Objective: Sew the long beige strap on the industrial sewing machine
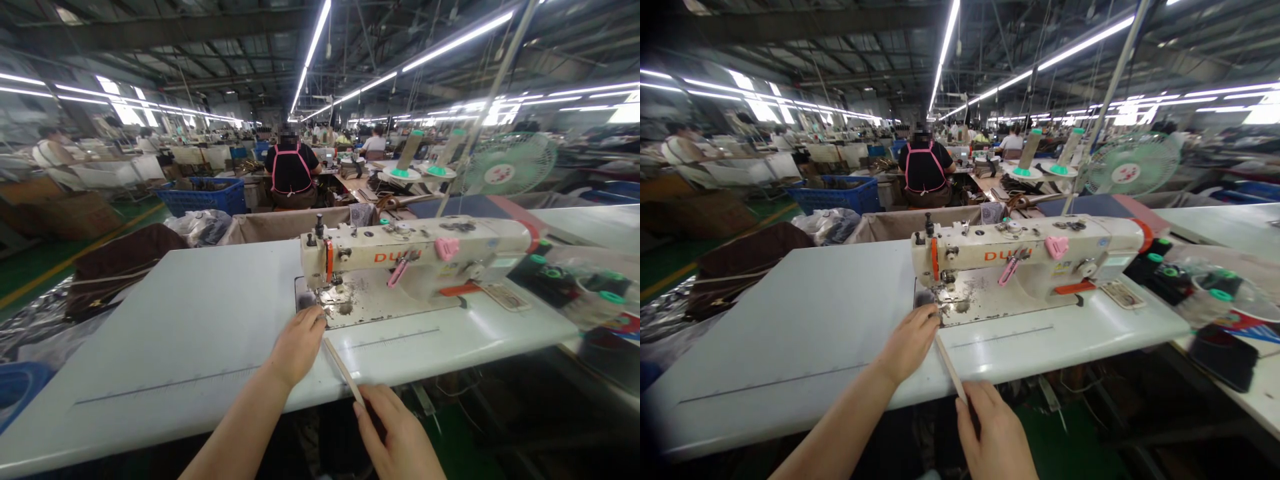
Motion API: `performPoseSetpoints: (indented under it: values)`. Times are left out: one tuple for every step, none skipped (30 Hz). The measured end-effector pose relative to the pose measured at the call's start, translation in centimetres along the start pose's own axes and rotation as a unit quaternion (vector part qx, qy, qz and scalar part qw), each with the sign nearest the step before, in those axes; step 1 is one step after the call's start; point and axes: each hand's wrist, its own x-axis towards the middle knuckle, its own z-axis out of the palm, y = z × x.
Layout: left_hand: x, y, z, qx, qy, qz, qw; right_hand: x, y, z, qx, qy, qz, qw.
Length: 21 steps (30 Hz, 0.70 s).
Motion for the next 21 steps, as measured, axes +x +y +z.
performPoseSetpoints:
  values:
    - [0.0, -0.1, 0.1, 0.004, 0.000, 0.001, 1.000, 0.1, 0.1, 0.0, -0.013, 0.000, 0.002, 1.000]
    - [0.0, -0.2, 0.3, 0.007, 0.000, 0.003, 1.000, 0.2, 0.2, -0.1, -0.018, -0.003, 0.007, 1.000]
    - [0.0, -0.3, 0.5, 0.009, 0.001, 0.005, 1.000, 0.4, 0.3, -0.1, -0.012, -0.008, 0.015, 1.000]
    - [-0.1, -0.5, 0.7, 0.008, 0.002, 0.006, 1.000, 0.5, 0.3, -0.1, 0.005, -0.014, 0.026, 1.000]
    - [-0.1, -0.5, 0.9, 0.006, 0.001, 0.007, 1.000, 0.7, 0.4, 0.0, 0.029, -0.023, 0.041, 0.998]
    - [-0.1, -0.6, 1.0, 0.003, -0.001, 0.006, 1.000, 0.8, 0.4, 0.1, 0.056, -0.034, 0.057, 0.996]
    - [-0.1, -0.6, 1.2, 0.002, -0.003, 0.003, 1.000, 1.0, 0.4, 0.3, 0.080, -0.044, 0.074, 0.993]
    - [-0.1, -0.6, 1.2, 0.003, -0.006, -0.001, 1.000, 1.1, 0.5, 0.4, 0.097, -0.052, 0.089, 0.990]
    - [-0.1, -0.5, 1.2, 0.007, -0.011, -0.004, 1.000, 1.2, 0.5, 0.6, 0.106, -0.056, 0.101, 0.988]
    - [0.0, -0.4, 1.2, 0.012, -0.014, -0.007, 1.000, 1.4, 0.5, 0.7, 0.107, -0.059, 0.110, 0.986]
    - [0.0, -0.3, 1.1, 0.018, -0.017, -0.010, 1.000, 1.6, 0.5, 0.8, 0.102, -0.058, 0.114, 0.986]
    - [0.0, -0.2, 1.0, 0.024, -0.018, -0.013, 0.999, 1.7, 0.6, 0.9, 0.095, -0.056, 0.117, 0.987]
    - [0.0, -0.1, 0.9, 0.030, -0.016, -0.017, 0.999, 1.9, 0.6, 1.0, 0.087, -0.052, 0.117, 0.988]
    - [0.0, -0.1, 0.8, 0.035, -0.014, -0.023, 0.999, 2.1, 0.6, 1.1, 0.079, -0.047, 0.115, 0.989]
    - [0.0, 0.0, 0.8, 0.039, -0.009, -0.031, 0.999, 2.4, 0.5, 1.1, 0.073, -0.043, 0.112, 0.990]
    - [-0.1, 0.0, 0.7, 0.044, -0.003, -0.040, 0.998, 2.7, 0.5, 1.2, 0.070, -0.041, 0.108, 0.991]
    - [-0.1, 0.1, 0.7, 0.048, 0.003, -0.050, 0.998, 3.0, 0.4, 1.2, 0.071, -0.042, 0.106, 0.991]
    - [-0.1, 0.1, 0.7, 0.052, 0.009, -0.059, 0.997, 3.3, 0.3, 1.3, 0.074, -0.045, 0.104, 0.991]
    - [-0.2, 0.1, 0.7, 0.056, 0.014, -0.067, 0.996, 3.6, 0.2, 1.5, 0.078, -0.049, 0.104, 0.990]
    - [-0.2, 0.1, 0.7, 0.061, 0.018, -0.074, 0.995, 4.0, 0.1, 1.6, 0.083, -0.053, 0.105, 0.990]
    - [-0.2, 0.1, 0.7, 0.066, 0.023, -0.079, 0.994, 4.3, 0.0, 1.7, 0.089, -0.055, 0.106, 0.989]
